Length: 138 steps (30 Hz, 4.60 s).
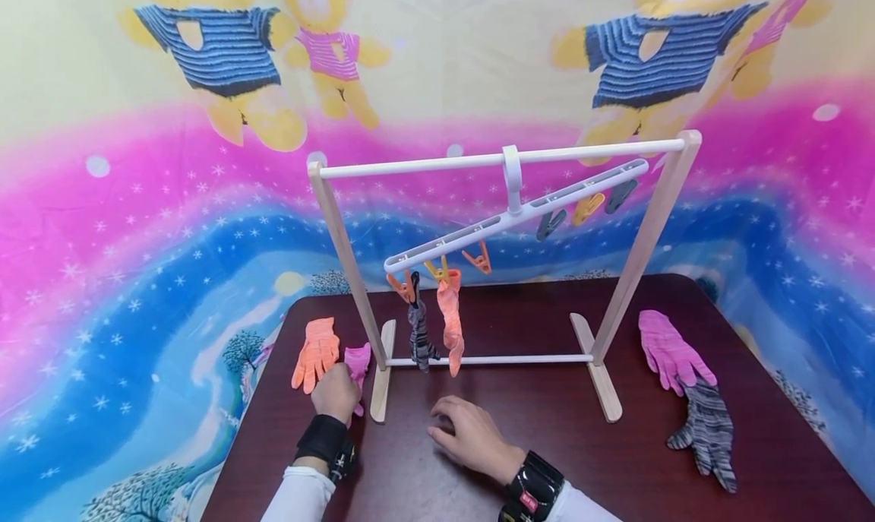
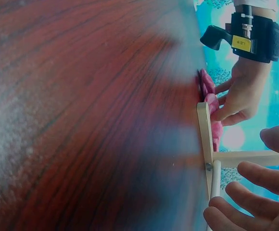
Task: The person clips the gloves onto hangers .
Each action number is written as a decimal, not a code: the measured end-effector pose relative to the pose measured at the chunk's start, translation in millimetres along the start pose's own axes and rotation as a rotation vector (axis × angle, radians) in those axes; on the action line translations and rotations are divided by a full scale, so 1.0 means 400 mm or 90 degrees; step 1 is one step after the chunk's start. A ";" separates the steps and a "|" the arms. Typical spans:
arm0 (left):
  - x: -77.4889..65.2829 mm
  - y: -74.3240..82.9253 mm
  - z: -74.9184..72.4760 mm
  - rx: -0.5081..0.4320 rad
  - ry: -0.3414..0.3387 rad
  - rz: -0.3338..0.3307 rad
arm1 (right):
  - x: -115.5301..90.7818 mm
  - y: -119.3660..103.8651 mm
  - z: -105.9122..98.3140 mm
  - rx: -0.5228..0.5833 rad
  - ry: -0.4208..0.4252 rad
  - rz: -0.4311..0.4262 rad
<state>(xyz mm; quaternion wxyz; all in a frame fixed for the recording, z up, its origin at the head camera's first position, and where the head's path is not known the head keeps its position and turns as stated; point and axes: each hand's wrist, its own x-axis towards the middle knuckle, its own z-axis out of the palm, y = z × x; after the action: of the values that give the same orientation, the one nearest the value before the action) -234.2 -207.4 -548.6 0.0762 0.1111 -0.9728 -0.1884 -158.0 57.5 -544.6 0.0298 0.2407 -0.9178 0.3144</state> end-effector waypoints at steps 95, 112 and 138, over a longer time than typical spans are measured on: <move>-0.271 0.206 -0.130 -0.291 0.263 0.241 | -0.013 0.043 -0.089 -0.029 0.080 0.038; -0.287 0.250 -0.128 -0.317 0.264 0.346 | -0.026 0.071 -0.111 -0.018 0.097 0.069; -0.291 0.329 -0.134 -0.414 0.203 0.447 | -0.044 0.122 -0.143 -0.041 0.113 0.112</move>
<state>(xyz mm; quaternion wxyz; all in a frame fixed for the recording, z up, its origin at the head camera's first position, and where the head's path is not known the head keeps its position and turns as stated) -136.5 -78.7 -461.4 0.3137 -0.2250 -0.8185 -0.4255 -170.5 132.1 -529.9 0.0907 0.1298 -0.9386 0.3064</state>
